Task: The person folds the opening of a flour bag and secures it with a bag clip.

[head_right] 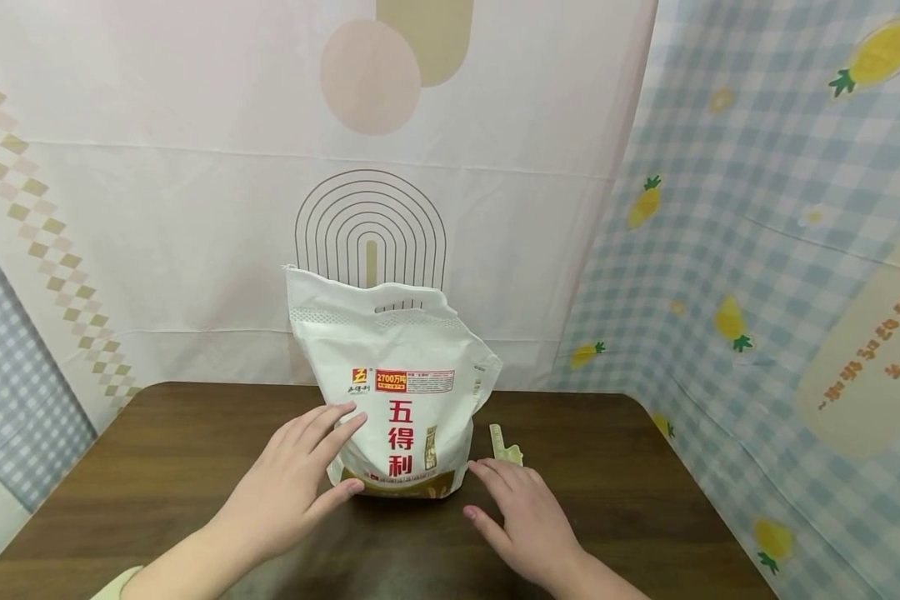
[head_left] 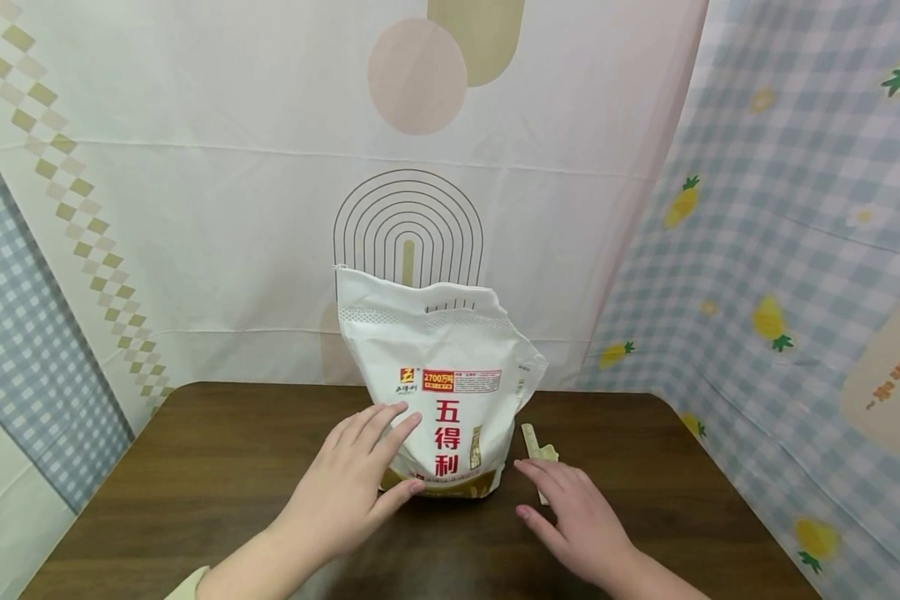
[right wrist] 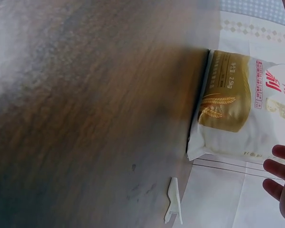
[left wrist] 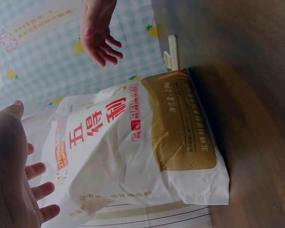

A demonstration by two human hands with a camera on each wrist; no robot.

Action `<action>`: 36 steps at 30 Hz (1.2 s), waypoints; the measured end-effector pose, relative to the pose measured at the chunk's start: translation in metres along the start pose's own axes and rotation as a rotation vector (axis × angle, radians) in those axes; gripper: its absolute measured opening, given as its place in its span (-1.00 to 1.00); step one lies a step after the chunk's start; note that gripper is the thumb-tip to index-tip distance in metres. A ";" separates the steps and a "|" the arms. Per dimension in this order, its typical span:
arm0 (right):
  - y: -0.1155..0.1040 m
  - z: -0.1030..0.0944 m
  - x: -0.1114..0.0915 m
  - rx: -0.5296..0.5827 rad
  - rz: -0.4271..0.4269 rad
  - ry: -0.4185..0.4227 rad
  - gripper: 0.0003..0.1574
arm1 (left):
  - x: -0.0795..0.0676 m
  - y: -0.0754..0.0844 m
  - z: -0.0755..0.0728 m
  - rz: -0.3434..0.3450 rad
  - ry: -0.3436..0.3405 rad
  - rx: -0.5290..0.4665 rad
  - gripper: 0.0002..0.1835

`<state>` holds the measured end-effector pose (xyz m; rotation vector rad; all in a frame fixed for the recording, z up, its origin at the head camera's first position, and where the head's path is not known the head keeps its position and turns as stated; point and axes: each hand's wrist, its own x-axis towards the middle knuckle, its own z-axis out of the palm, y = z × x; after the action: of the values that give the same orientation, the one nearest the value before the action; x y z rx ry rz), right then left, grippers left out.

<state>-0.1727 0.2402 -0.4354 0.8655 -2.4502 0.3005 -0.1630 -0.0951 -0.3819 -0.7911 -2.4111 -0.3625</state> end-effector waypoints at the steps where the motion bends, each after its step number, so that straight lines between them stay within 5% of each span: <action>1: 0.000 0.000 0.001 0.000 0.004 0.004 -0.38 | 0.001 0.000 -0.001 -0.004 0.000 -0.004 -0.23; 36: -0.001 0.003 0.033 0.131 0.268 0.019 -0.45 | 0.059 -0.010 -0.035 -0.112 0.040 -0.036 -0.27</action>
<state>-0.1944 0.2211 -0.4199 0.5810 -2.5514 0.5676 -0.1930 -0.0905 -0.3194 -0.6599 -2.4230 -0.4628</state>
